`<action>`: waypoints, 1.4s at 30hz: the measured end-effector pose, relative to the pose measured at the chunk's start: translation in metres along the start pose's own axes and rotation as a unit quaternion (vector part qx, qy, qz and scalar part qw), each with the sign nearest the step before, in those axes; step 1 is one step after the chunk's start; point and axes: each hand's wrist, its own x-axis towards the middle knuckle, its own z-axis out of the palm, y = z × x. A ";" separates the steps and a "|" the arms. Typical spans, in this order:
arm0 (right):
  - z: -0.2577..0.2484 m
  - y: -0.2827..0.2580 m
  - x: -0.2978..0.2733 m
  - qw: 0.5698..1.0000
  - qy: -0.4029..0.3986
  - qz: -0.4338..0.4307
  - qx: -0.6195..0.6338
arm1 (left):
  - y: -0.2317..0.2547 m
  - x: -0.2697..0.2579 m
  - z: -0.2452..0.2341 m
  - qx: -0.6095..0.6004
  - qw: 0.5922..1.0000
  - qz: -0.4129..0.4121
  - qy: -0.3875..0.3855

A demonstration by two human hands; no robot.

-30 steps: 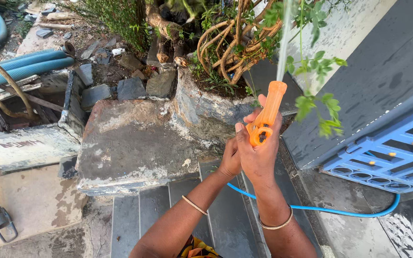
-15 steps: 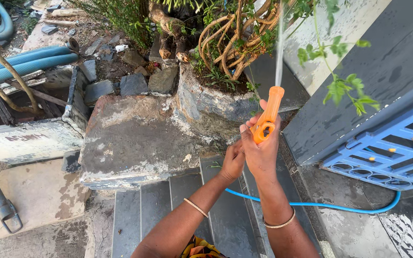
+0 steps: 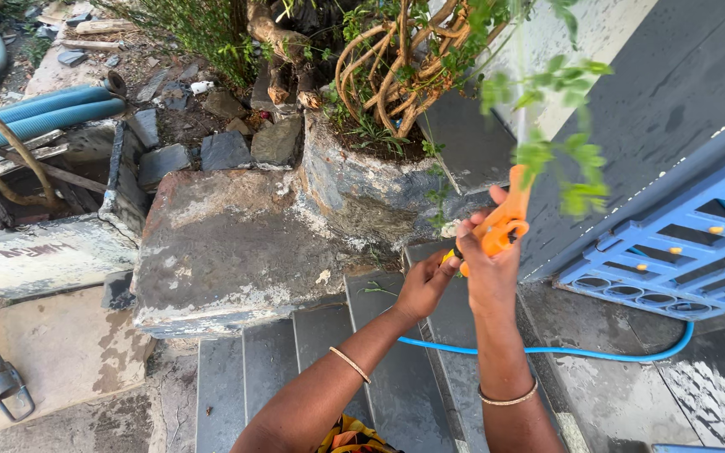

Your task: The person waters plants and a tree using a sprayer nozzle attached to a hose while standing on outdoor steps.

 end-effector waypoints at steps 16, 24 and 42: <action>-0.038 -0.022 0.029 0.977 -0.032 -0.107 0.184 | 0.080 0.033 -0.004 0.167 0.985 0.041 0.020; -0.021 -0.052 0.048 0.969 -0.005 -0.154 0.192 | 0.110 0.052 -0.009 0.159 0.985 0.066 0.029; -0.047 0.052 0.033 0.984 0.026 0.030 0.174 | -0.016 0.031 -0.004 0.178 0.981 -0.074 0.014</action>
